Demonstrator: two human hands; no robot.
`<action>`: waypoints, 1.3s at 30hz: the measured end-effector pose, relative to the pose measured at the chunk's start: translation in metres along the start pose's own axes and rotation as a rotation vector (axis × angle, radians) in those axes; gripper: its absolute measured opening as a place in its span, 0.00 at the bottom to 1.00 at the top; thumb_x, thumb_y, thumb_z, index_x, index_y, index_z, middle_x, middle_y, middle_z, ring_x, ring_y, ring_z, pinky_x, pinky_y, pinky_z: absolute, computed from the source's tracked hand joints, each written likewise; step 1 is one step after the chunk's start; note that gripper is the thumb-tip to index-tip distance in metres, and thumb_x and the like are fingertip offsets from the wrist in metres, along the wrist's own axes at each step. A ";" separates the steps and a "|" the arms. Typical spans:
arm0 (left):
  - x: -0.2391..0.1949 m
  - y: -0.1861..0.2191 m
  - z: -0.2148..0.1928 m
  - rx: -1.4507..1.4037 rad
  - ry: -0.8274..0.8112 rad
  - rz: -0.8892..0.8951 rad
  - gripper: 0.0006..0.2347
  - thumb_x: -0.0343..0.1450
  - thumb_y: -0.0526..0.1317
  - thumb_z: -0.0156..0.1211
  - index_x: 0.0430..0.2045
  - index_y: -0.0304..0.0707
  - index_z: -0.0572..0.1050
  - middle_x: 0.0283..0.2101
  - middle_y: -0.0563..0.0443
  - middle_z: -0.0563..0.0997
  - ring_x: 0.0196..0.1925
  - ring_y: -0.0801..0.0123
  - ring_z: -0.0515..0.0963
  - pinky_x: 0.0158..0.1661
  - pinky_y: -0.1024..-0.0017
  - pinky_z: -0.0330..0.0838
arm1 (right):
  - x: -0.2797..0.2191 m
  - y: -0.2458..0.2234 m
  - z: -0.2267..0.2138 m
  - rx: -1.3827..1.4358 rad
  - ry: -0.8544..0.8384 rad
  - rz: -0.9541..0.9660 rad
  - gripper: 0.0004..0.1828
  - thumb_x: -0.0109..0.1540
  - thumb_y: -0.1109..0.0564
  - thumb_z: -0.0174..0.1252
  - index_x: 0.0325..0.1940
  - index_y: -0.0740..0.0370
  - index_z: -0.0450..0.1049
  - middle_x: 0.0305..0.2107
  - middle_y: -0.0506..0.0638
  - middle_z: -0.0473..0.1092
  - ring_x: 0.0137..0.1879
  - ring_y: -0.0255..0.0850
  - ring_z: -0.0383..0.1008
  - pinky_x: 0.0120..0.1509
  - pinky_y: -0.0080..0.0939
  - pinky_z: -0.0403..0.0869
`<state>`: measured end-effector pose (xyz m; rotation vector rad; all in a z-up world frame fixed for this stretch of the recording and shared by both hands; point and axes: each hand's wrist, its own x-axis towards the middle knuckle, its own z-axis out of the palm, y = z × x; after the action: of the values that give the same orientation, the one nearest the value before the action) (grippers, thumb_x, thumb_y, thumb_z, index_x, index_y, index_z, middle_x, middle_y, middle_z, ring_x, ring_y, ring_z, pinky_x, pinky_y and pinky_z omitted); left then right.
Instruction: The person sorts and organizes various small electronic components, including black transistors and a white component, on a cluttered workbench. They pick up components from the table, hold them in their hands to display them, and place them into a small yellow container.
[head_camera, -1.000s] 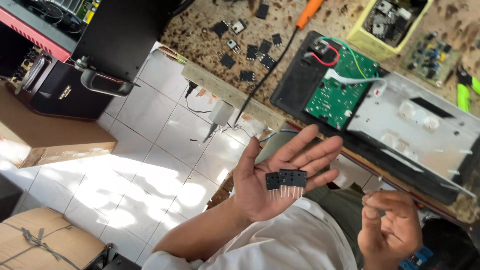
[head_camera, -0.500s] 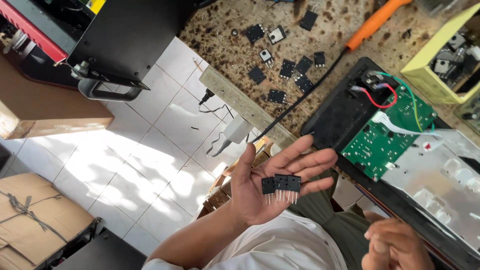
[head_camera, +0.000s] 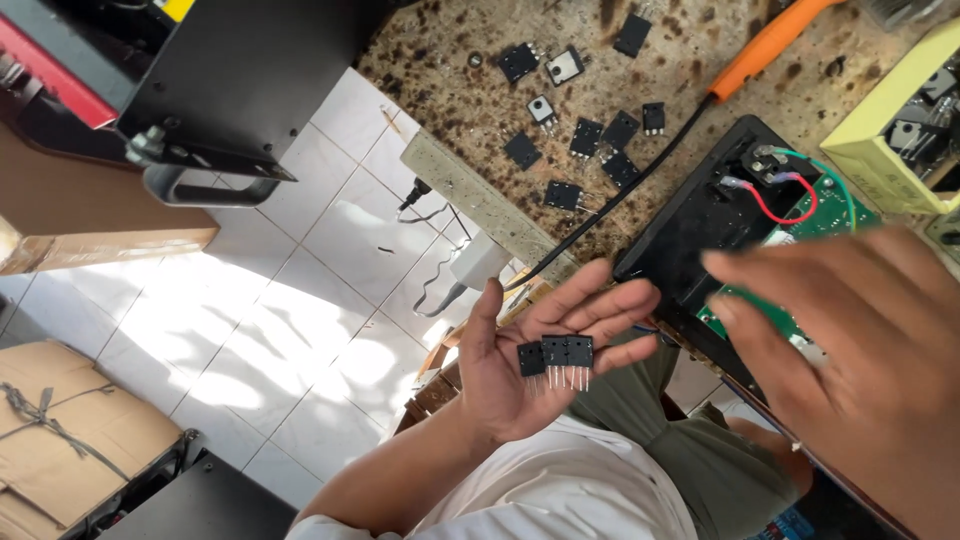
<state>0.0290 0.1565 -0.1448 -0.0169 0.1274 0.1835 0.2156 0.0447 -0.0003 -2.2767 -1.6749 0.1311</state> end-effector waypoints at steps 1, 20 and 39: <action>0.000 0.000 -0.001 0.002 -0.008 0.000 0.37 0.78 0.65 0.31 0.73 0.31 0.57 0.74 0.26 0.58 0.79 0.39 0.56 0.77 0.32 0.46 | 0.019 -0.001 -0.001 -0.028 -0.038 -0.077 0.11 0.69 0.57 0.60 0.54 0.63 0.81 0.42 0.54 0.78 0.45 0.53 0.73 0.50 0.54 0.72; -0.010 0.005 0.016 0.059 0.065 -0.120 0.40 0.73 0.67 0.32 0.75 0.34 0.53 0.75 0.25 0.57 0.79 0.44 0.57 0.76 0.37 0.48 | 0.085 -0.008 0.061 -0.260 -0.188 -0.167 0.12 0.68 0.46 0.61 0.50 0.52 0.74 0.35 0.43 0.73 0.34 0.35 0.74 0.26 0.35 0.72; -0.015 0.015 0.034 0.038 0.090 -0.043 0.39 0.72 0.64 0.35 0.75 0.34 0.53 0.76 0.30 0.55 0.79 0.45 0.55 0.78 0.41 0.45 | 0.002 -0.058 0.031 0.546 0.112 0.376 0.12 0.65 0.66 0.63 0.52 0.75 0.76 0.34 0.59 0.79 0.30 0.38 0.80 0.34 0.32 0.81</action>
<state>0.0160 0.1691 -0.1091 0.0095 0.2200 0.1376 0.1555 0.0683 -0.0125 -2.0890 -0.9806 0.4714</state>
